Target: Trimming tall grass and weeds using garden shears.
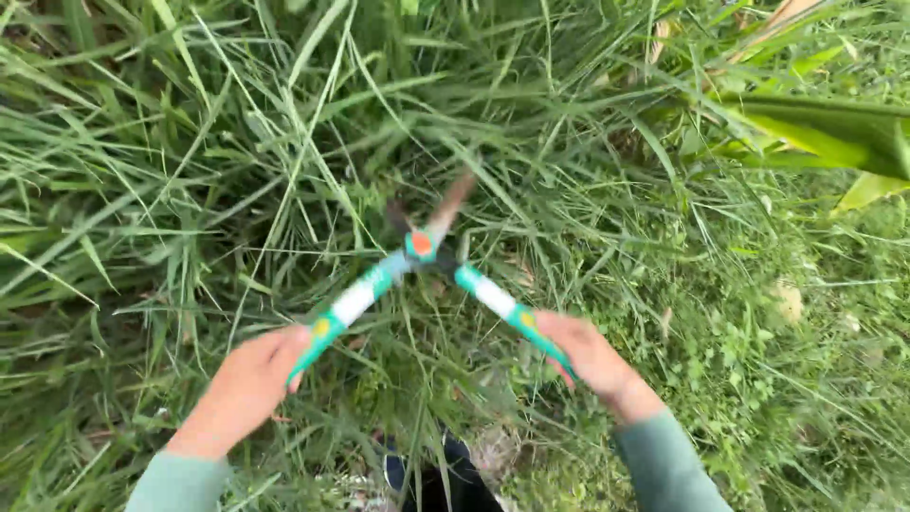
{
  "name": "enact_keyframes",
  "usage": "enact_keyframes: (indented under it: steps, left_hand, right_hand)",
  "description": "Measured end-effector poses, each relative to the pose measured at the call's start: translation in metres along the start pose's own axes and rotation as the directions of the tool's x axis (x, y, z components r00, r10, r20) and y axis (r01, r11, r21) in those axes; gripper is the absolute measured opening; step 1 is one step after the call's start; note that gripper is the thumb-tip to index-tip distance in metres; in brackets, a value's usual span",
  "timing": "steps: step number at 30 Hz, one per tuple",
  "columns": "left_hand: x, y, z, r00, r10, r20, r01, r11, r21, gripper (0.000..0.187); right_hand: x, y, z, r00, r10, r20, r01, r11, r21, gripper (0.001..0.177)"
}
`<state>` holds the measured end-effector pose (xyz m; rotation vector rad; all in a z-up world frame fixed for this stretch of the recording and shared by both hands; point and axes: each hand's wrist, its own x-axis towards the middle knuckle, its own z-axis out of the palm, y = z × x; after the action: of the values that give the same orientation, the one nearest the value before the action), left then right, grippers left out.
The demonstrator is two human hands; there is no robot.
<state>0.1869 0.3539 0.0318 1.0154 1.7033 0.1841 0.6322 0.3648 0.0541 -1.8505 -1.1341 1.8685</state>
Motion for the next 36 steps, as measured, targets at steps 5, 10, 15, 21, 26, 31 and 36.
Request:
enact_keyframes:
  steps: [5,10,15,21,26,31,36]
  left_hand:
    - [-0.035,0.001,0.027,0.981,-0.117,0.155,0.115,0.993,0.021,0.047]
    - [-0.047,-0.002,0.054,0.968,-0.109,0.228,0.102,0.994,0.04,0.048]
    - [-0.058,-0.014,0.059,0.937,-0.114,0.33,0.055,0.982,0.182,0.049]
    - [-0.081,-0.02,0.073,0.855,-0.246,0.457,0.115,0.949,0.294,0.034]
    - [-0.07,-0.055,0.143,0.865,-0.108,0.491,-0.049,0.954,0.296,0.036]
    - [-0.06,-0.04,0.179,0.863,-0.246,0.441,0.12,0.948,0.294,0.039]
    - [-0.035,-0.033,0.164,0.98,-0.029,0.199,-0.051,0.922,0.384,0.039]
  right_hand:
    - [-0.052,0.066,-0.006,0.986,0.169,0.008,-0.169,0.981,0.095,0.049]
    - [-0.089,0.122,0.001,0.984,0.181,-0.004,-0.176,0.965,0.196,0.05]
    - [-0.126,0.164,0.027,0.916,0.398,0.045,-0.396,0.883,0.252,0.051]
    - [-0.163,0.229,0.047,0.888,0.43,0.162,-0.458,0.803,0.381,0.051]
    - [-0.18,0.278,0.036,0.851,0.499,0.165,-0.52,0.757,0.394,0.046]
    - [-0.154,0.293,0.049,0.825,0.558,0.088,-0.544,0.743,0.39,0.049]
    - [-0.075,0.265,0.058,0.935,0.354,0.026,-0.336,0.861,0.381,0.044]
